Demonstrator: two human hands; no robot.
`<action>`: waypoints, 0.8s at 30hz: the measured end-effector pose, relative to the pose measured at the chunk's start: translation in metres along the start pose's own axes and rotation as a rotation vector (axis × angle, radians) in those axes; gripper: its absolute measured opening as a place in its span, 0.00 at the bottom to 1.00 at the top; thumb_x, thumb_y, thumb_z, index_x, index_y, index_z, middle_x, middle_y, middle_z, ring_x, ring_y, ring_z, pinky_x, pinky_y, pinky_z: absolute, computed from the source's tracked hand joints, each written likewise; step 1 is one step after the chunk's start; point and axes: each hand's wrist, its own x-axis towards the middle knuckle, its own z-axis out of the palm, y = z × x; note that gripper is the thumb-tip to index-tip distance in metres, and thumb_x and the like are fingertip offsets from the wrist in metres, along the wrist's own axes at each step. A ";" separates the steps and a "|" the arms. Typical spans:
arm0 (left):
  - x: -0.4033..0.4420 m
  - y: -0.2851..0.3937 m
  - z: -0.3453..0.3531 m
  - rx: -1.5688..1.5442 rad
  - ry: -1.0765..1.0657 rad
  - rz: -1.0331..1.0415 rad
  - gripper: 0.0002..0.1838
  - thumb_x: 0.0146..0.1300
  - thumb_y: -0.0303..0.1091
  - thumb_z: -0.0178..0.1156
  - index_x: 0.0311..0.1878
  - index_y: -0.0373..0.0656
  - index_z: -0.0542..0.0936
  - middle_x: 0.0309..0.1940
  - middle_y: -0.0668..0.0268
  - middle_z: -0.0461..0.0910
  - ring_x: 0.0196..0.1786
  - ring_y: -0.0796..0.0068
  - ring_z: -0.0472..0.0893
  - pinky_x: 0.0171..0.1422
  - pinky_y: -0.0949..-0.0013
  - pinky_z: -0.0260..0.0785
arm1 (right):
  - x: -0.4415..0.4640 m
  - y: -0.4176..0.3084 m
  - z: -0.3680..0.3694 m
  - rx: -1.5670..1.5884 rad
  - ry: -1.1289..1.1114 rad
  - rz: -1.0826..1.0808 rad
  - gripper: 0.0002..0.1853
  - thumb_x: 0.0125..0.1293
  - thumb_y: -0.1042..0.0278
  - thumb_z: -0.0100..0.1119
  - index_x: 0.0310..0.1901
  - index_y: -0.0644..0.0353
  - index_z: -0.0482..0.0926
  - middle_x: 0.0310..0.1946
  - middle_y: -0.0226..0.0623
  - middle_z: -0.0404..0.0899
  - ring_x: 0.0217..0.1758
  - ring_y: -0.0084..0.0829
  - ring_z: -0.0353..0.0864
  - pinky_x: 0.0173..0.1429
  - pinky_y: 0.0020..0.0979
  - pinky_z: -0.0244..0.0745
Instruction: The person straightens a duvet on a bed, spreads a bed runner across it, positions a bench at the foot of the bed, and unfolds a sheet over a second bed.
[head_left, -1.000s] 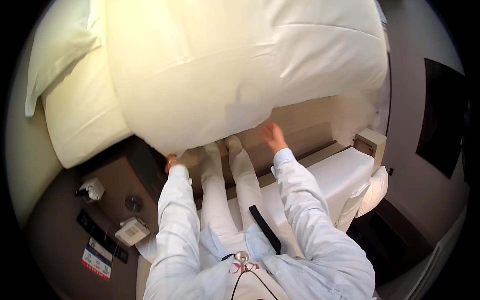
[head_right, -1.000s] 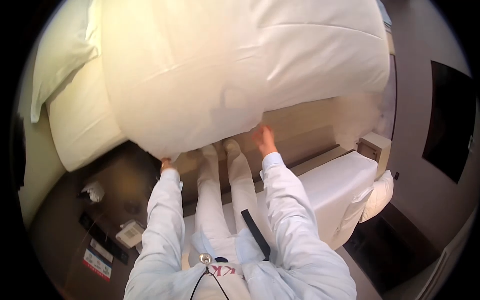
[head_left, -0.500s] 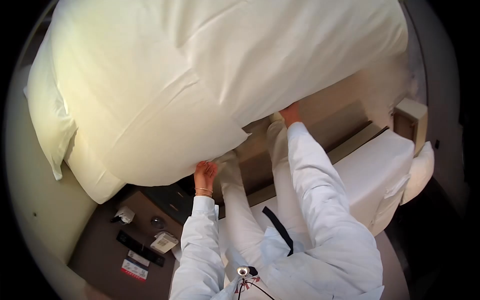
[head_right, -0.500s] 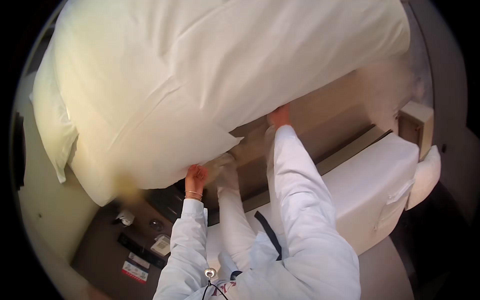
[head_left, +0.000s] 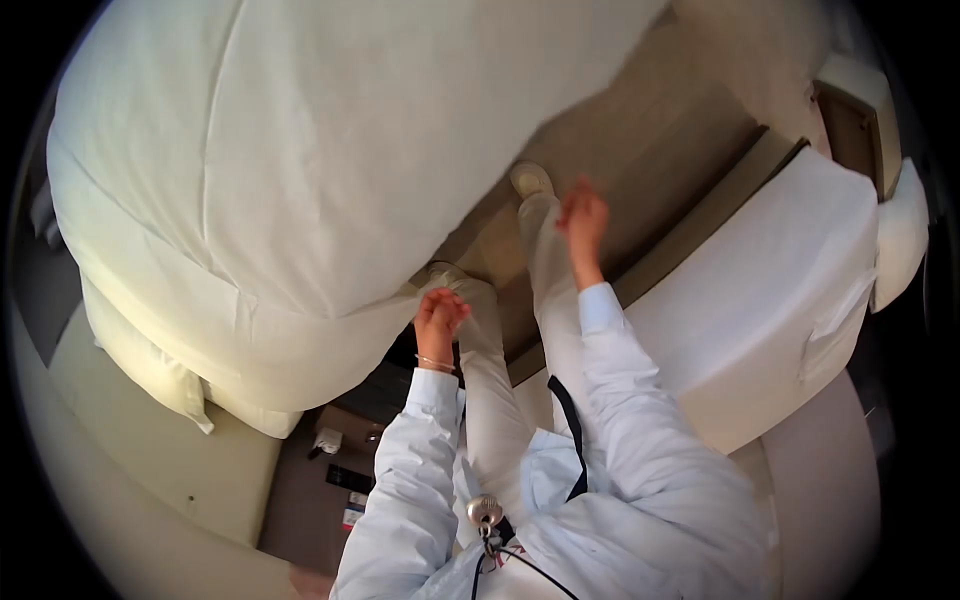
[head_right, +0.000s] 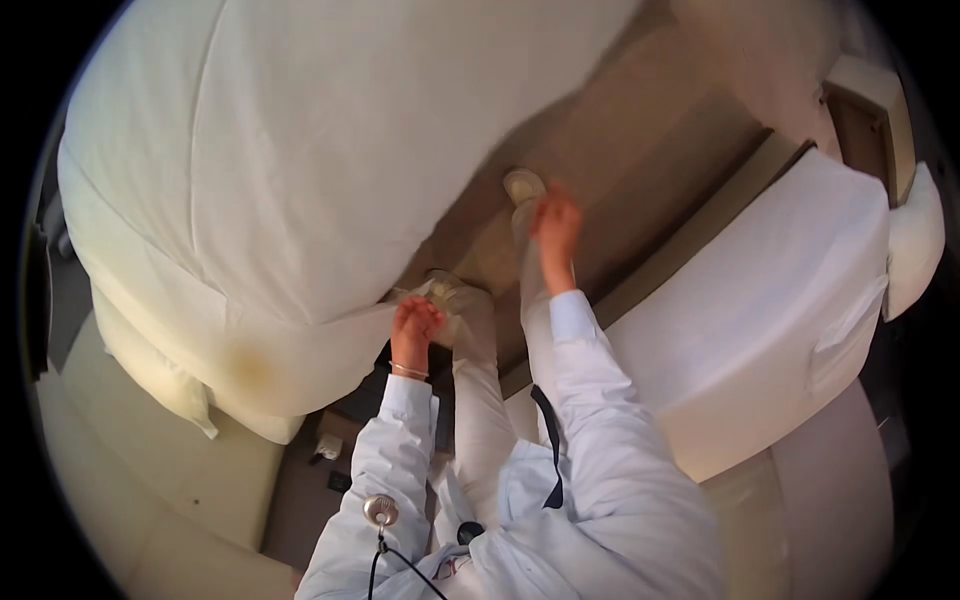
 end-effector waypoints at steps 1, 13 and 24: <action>0.002 0.010 0.013 0.051 -0.003 0.021 0.07 0.55 0.27 0.49 0.39 0.43 0.70 0.31 0.66 0.73 0.34 0.73 0.76 0.43 0.71 0.70 | 0.002 0.000 0.005 0.033 -0.135 -0.116 0.17 0.65 0.58 0.43 0.24 0.61 0.71 0.14 0.32 0.70 0.15 0.20 0.69 0.17 0.20 0.64; 0.000 0.026 0.035 0.249 0.055 0.011 0.08 0.55 0.25 0.49 0.39 0.42 0.71 0.30 0.67 0.73 0.33 0.74 0.75 0.43 0.72 0.70 | -0.005 0.023 0.111 0.634 -0.225 0.368 0.16 0.63 0.55 0.45 0.43 0.59 0.67 0.35 0.27 0.69 0.38 0.18 0.66 0.41 0.23 0.62; 0.010 0.027 0.039 0.399 0.069 0.269 0.05 0.56 0.26 0.51 0.35 0.38 0.72 0.31 0.65 0.74 0.35 0.73 0.75 0.46 0.68 0.70 | -0.037 -0.016 0.036 0.194 0.204 0.089 0.25 0.58 0.48 0.53 0.16 0.61 0.64 0.14 0.23 0.61 0.19 0.15 0.56 0.21 0.24 0.53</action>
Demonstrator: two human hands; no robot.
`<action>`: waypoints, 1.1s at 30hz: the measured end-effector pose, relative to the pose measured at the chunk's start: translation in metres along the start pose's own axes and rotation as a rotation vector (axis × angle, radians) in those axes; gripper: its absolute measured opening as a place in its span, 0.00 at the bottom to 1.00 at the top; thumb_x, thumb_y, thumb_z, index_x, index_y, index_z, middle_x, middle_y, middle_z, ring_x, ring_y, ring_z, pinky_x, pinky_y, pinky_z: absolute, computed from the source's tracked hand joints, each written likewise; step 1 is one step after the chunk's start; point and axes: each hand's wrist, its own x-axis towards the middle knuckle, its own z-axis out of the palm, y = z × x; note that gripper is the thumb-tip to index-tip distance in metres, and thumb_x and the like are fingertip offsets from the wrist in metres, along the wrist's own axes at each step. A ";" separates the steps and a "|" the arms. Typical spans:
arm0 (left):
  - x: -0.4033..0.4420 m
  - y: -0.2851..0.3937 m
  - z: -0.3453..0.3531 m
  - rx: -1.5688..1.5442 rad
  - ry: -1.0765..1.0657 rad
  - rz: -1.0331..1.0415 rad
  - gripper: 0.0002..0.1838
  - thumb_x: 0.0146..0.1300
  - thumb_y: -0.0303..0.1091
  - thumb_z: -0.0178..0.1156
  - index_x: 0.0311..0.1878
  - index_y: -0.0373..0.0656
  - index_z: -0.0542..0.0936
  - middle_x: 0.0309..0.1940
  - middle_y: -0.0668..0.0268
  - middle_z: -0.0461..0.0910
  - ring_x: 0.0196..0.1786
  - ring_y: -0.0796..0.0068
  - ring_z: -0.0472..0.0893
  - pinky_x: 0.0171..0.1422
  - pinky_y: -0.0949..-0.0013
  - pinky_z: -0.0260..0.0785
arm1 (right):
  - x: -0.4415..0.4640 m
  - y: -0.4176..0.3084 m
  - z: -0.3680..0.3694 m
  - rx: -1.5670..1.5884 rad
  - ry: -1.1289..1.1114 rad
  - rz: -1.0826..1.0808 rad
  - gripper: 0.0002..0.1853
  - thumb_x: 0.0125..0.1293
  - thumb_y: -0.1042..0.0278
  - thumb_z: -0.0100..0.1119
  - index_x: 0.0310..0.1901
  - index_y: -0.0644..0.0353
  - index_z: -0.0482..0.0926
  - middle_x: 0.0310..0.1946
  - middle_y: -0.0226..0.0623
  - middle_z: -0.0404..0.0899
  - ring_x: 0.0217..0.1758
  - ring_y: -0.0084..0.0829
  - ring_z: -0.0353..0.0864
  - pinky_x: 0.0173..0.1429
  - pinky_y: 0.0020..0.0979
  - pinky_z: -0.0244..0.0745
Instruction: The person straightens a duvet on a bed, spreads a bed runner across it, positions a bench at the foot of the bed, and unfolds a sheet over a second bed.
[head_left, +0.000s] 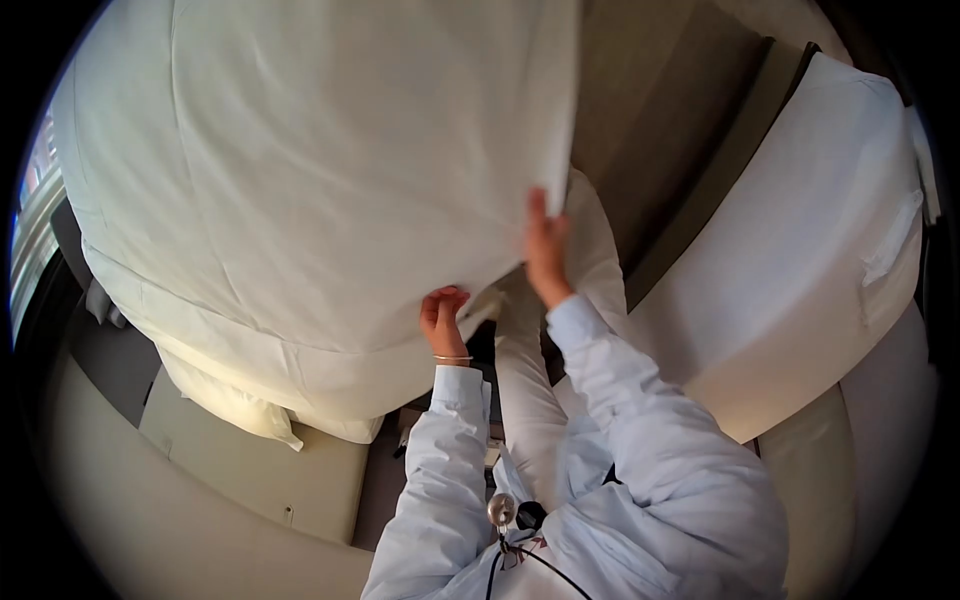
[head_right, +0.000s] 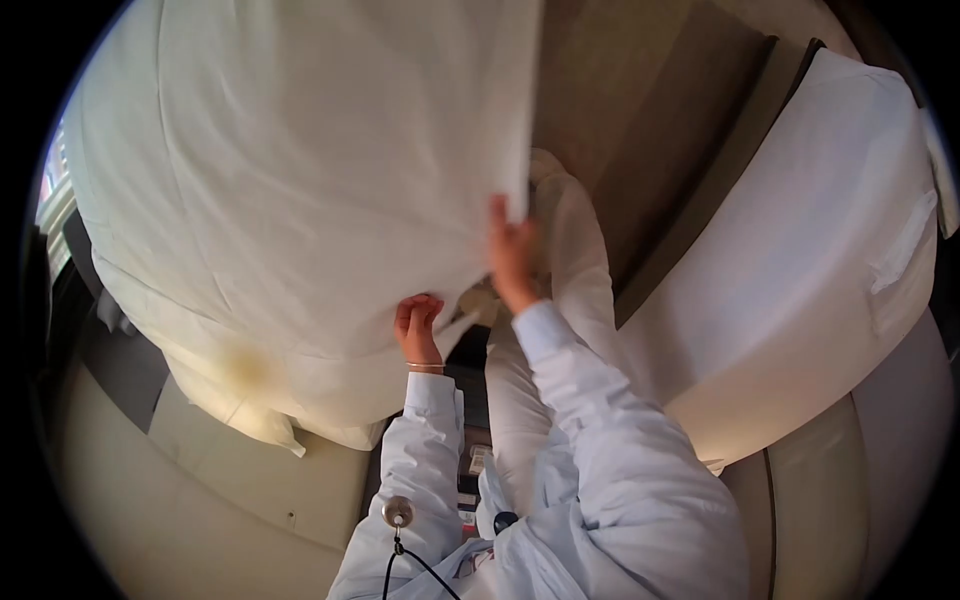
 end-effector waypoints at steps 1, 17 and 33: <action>0.002 0.003 0.001 -0.015 0.025 -0.022 0.05 0.56 0.27 0.51 0.36 0.39 0.72 0.32 0.65 0.75 0.36 0.72 0.76 0.46 0.68 0.70 | 0.008 0.024 -0.013 -0.009 0.032 0.003 0.26 0.59 0.46 0.51 0.16 0.62 0.63 0.13 0.24 0.61 0.19 0.15 0.56 0.22 0.24 0.53; -0.007 0.123 0.066 -0.100 -0.103 0.040 0.04 0.55 0.25 0.51 0.35 0.41 0.71 0.31 0.66 0.74 0.35 0.74 0.75 0.44 0.71 0.69 | 0.105 -0.043 0.026 0.062 -0.304 0.276 0.26 0.59 0.40 0.42 0.45 0.55 0.72 0.31 0.30 0.76 0.30 0.21 0.73 0.35 0.24 0.67; 0.065 0.260 0.192 0.113 -0.423 0.195 0.04 0.57 0.23 0.46 0.34 0.40 0.70 0.32 0.63 0.71 0.31 0.75 0.71 0.39 0.72 0.66 | 0.229 -0.202 0.088 0.322 -0.161 0.140 0.25 0.64 0.50 0.37 0.50 0.64 0.68 0.44 0.37 0.73 0.44 0.28 0.71 0.45 0.30 0.67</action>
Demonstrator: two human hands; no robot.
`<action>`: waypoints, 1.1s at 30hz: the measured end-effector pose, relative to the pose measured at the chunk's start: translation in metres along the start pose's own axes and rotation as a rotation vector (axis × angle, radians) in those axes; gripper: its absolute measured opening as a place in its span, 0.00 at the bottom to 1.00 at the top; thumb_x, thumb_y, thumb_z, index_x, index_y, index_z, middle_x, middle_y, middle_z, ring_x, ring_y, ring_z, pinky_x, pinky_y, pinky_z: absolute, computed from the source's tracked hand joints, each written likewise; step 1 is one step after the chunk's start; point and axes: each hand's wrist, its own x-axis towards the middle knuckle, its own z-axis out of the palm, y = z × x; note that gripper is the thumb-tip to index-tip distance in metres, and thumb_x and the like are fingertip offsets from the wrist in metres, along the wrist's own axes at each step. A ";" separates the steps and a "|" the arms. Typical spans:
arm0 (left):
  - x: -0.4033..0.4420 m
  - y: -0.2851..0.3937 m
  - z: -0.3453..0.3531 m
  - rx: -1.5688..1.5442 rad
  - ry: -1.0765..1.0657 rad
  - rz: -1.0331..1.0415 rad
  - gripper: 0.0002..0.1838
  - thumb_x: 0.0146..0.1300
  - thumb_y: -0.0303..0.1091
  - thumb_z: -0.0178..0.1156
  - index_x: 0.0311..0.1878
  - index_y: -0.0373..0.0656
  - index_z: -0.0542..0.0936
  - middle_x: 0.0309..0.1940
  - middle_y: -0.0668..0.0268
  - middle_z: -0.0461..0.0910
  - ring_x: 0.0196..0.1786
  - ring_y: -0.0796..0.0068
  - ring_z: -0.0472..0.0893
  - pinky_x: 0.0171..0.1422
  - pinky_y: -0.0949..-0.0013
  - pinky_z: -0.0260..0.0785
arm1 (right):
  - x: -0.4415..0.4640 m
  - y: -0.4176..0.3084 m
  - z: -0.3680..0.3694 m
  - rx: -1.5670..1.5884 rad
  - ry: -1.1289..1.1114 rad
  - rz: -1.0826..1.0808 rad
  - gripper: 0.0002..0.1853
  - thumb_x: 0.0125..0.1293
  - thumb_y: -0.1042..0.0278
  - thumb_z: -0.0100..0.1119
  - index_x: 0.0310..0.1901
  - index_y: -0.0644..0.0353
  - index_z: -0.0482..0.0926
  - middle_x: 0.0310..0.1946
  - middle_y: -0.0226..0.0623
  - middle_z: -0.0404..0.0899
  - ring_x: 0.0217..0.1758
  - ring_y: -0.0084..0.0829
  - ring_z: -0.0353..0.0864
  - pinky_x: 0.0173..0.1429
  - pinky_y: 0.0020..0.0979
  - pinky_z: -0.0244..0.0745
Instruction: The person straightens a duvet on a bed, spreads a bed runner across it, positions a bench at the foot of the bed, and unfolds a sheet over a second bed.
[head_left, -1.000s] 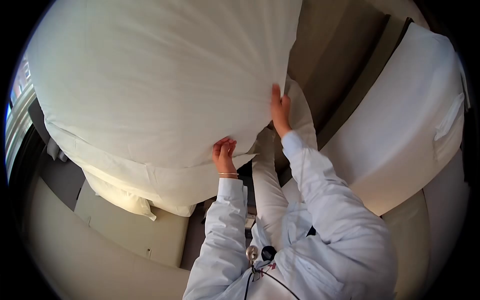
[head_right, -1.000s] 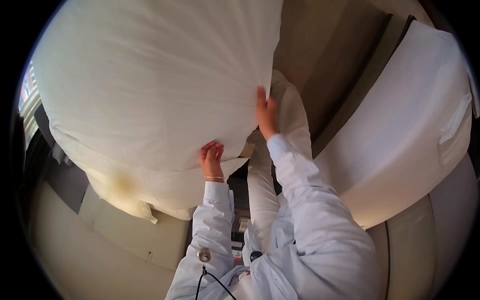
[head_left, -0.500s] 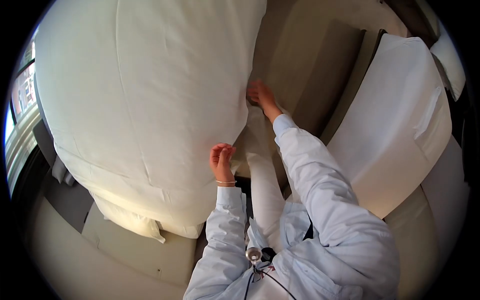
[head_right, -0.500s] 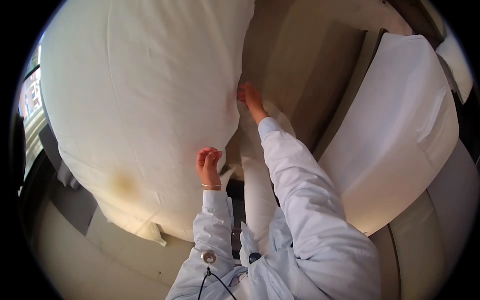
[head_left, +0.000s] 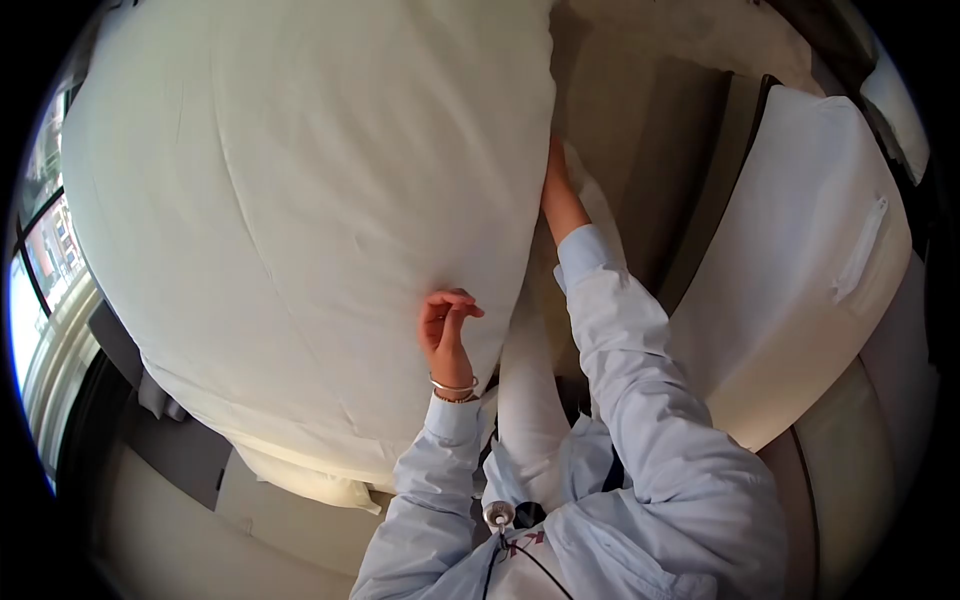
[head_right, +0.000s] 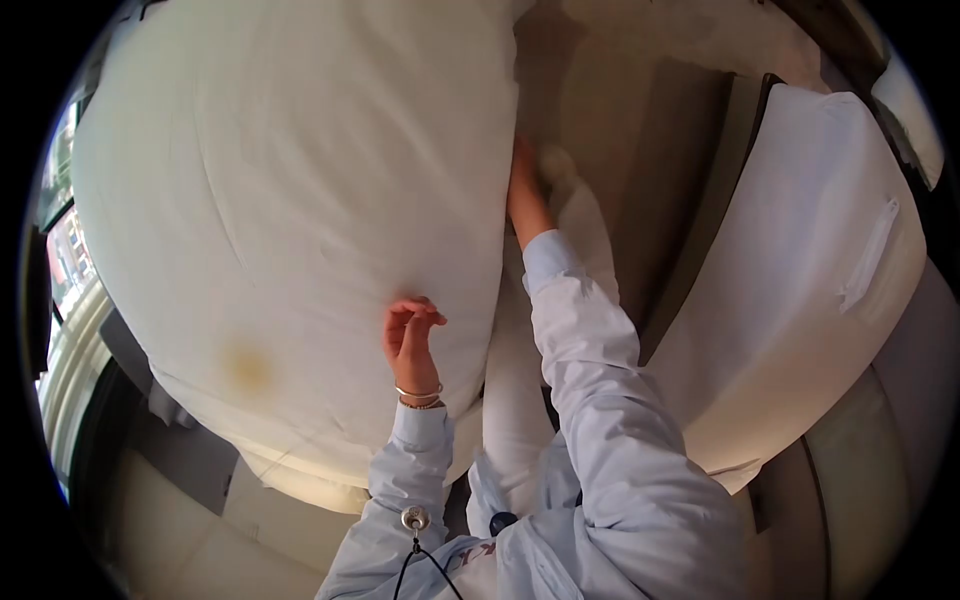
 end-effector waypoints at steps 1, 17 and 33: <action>0.006 0.008 0.006 0.012 -0.008 -0.009 0.04 0.57 0.23 0.46 0.34 0.40 0.70 0.32 0.63 0.71 0.31 0.75 0.71 0.39 0.72 0.66 | -0.001 -0.020 0.003 0.004 0.021 0.028 0.24 0.64 0.50 0.37 0.49 0.64 0.68 0.43 0.37 0.74 0.42 0.29 0.73 0.43 0.30 0.68; 0.080 0.068 0.121 -0.381 0.164 0.001 0.03 0.58 0.24 0.47 0.34 0.43 0.69 0.33 0.65 0.70 0.32 0.76 0.70 0.40 0.71 0.65 | 0.101 -0.025 -0.058 0.631 -0.248 0.407 0.32 0.62 0.42 0.39 0.55 0.65 0.62 0.52 0.34 0.66 0.53 0.29 0.64 0.57 0.28 0.58; 0.106 0.133 0.110 -0.212 0.289 0.249 0.03 0.58 0.25 0.47 0.35 0.43 0.68 0.34 0.65 0.70 0.36 0.74 0.72 0.44 0.70 0.67 | 0.203 -0.183 -0.102 0.190 0.272 0.031 0.24 0.58 0.49 0.51 0.43 0.65 0.71 0.40 0.38 0.74 0.45 0.30 0.72 0.49 0.29 0.68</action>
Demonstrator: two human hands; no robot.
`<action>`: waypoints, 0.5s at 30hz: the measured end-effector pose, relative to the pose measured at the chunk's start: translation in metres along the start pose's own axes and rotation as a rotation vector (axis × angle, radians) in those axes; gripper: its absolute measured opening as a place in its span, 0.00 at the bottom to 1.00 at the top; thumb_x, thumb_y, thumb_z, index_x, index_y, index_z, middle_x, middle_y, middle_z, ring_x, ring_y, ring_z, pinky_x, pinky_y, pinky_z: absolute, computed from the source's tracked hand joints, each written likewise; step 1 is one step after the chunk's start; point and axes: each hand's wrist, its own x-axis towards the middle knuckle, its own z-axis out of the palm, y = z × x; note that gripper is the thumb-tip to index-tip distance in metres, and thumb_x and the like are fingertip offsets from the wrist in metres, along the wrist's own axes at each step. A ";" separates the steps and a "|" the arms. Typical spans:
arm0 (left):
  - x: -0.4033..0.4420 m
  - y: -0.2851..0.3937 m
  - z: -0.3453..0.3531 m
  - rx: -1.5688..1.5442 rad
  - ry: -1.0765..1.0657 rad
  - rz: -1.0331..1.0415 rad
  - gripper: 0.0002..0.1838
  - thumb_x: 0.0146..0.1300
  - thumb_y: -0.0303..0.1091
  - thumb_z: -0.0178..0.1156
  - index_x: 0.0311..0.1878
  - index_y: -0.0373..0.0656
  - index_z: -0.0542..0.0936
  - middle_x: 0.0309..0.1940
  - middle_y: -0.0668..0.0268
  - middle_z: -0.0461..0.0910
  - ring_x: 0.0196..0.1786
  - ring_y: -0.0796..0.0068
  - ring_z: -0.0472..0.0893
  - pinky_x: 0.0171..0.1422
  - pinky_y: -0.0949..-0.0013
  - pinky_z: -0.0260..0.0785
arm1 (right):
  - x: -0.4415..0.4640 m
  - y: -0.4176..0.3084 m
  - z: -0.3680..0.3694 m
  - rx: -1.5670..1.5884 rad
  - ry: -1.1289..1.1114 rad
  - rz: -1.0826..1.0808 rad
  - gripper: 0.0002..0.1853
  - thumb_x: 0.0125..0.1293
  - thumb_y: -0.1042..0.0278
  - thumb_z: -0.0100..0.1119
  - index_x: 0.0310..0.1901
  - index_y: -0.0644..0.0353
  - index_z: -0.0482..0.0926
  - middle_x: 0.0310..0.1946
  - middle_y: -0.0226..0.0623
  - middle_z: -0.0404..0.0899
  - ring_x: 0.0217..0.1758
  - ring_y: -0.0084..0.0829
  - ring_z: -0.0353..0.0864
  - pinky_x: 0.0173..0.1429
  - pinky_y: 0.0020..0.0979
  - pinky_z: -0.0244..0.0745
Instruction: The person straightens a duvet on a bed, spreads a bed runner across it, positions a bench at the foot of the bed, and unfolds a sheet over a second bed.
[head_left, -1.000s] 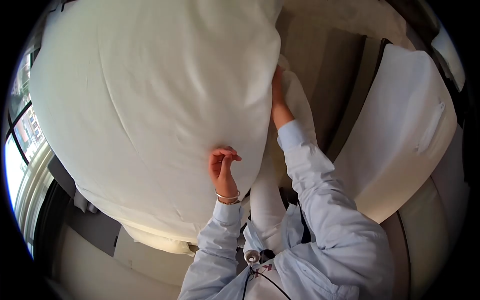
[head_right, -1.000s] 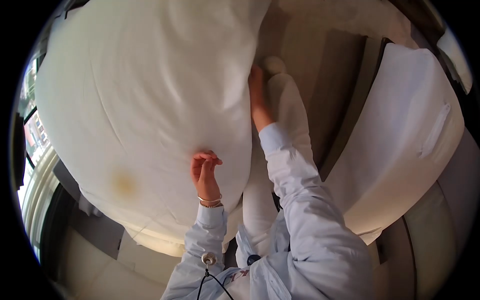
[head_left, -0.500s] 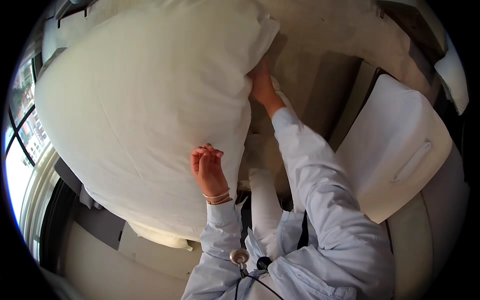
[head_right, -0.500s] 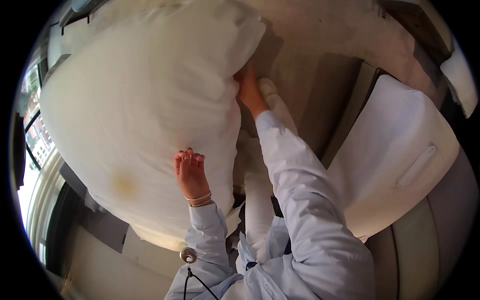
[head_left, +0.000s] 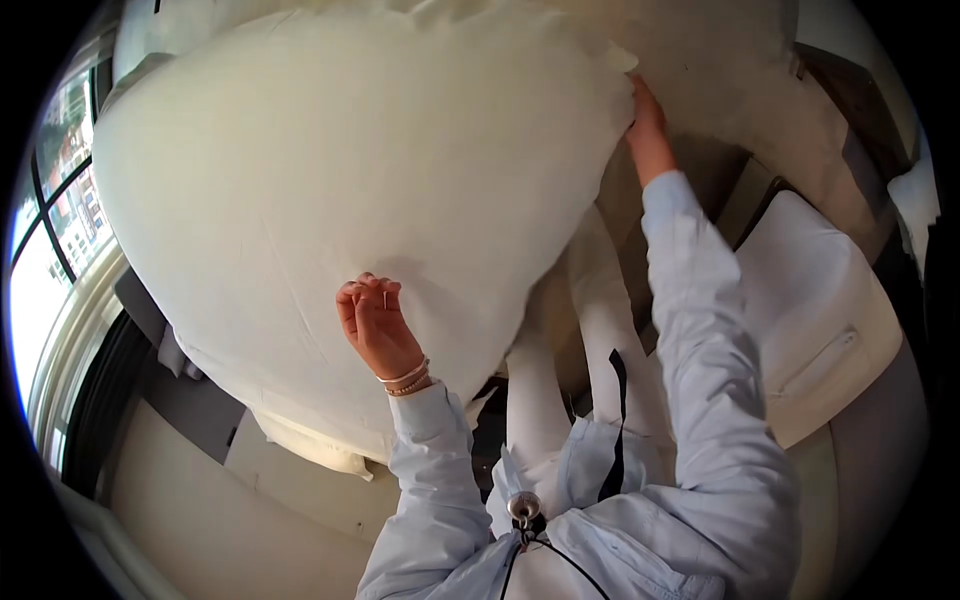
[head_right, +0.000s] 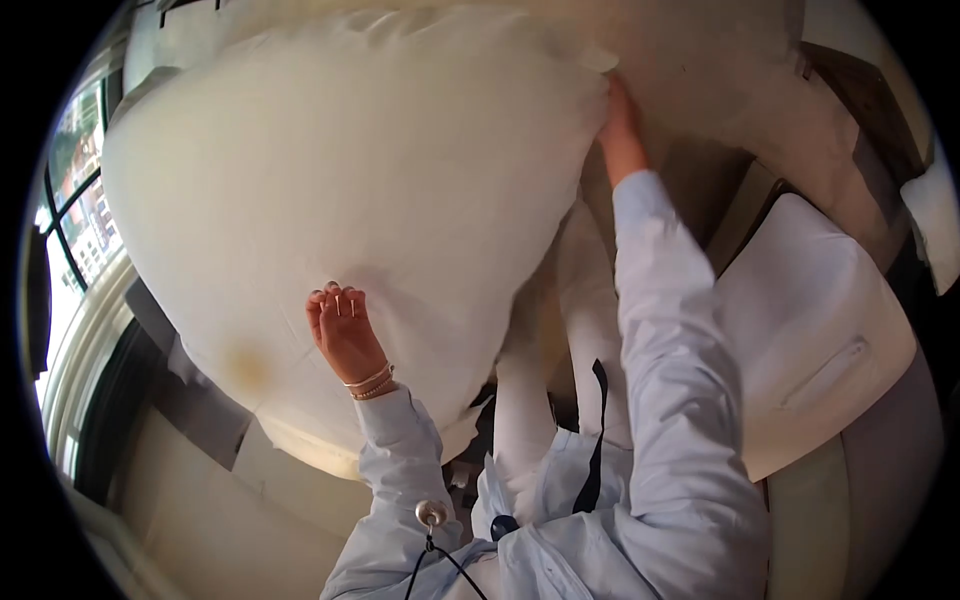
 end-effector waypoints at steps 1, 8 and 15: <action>0.001 -0.001 -0.010 0.015 0.028 0.009 0.03 0.58 0.26 0.47 0.35 0.43 0.69 0.34 0.65 0.71 0.36 0.74 0.72 0.44 0.70 0.67 | 0.006 -0.008 0.012 0.006 -0.140 0.093 0.25 0.57 0.49 0.52 0.46 0.65 0.70 0.42 0.38 0.74 0.46 0.30 0.72 0.50 0.30 0.67; -0.032 -0.054 -0.060 -0.105 0.293 -0.198 0.02 0.57 0.25 0.49 0.33 0.43 0.71 0.33 0.67 0.73 0.35 0.78 0.73 0.41 0.74 0.69 | -0.003 -0.015 0.044 -0.171 -0.433 0.341 0.33 0.53 0.47 0.55 0.55 0.63 0.64 0.53 0.38 0.67 0.54 0.33 0.67 0.58 0.33 0.61; -0.039 -0.055 -0.019 0.021 0.261 -0.189 0.03 0.56 0.24 0.48 0.33 0.42 0.71 0.33 0.66 0.72 0.34 0.77 0.73 0.39 0.73 0.68 | -0.040 -0.091 0.095 -0.498 -0.438 -0.134 0.23 0.58 0.53 0.52 0.48 0.65 0.71 0.44 0.38 0.73 0.48 0.31 0.72 0.52 0.30 0.67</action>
